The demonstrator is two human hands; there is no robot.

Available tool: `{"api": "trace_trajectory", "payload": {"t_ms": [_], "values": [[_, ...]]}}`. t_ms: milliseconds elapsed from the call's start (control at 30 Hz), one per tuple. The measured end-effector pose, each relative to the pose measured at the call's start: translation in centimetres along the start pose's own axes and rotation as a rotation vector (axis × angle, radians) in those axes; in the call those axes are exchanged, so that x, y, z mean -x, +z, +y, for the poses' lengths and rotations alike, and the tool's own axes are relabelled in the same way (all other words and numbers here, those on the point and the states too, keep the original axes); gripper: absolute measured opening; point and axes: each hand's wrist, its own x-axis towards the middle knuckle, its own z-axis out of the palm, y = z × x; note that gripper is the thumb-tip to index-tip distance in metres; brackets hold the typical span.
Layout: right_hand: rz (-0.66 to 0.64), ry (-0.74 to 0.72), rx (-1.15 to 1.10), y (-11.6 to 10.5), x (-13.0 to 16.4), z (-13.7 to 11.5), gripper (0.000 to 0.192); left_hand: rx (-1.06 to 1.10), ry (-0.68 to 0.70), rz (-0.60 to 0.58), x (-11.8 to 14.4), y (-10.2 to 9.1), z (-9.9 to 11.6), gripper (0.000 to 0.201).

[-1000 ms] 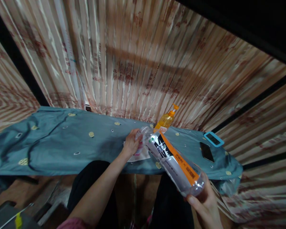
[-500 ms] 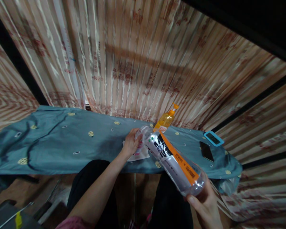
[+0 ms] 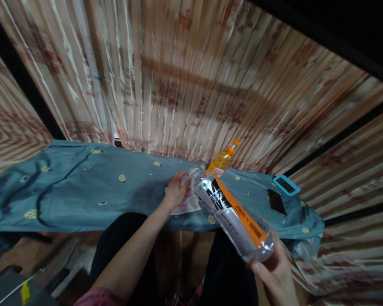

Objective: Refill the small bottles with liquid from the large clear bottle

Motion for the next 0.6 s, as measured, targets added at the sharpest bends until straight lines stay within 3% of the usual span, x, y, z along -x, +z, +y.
{"api": "trace_trajectory", "payload": {"t_ms": [333, 600], "values": [[-0.009, -0.088, -0.002, 0.33, -0.25, 0.21, 0.08, -0.011, -0.009, -0.011, 0.03, -0.21, 0.01, 0.047], [0.035, 0.002, -0.037, 0.68, 0.01, -0.25, 0.083, 0.001, -0.003, 0.011, 0.0, 0.0, -0.06, 0.045]]}}
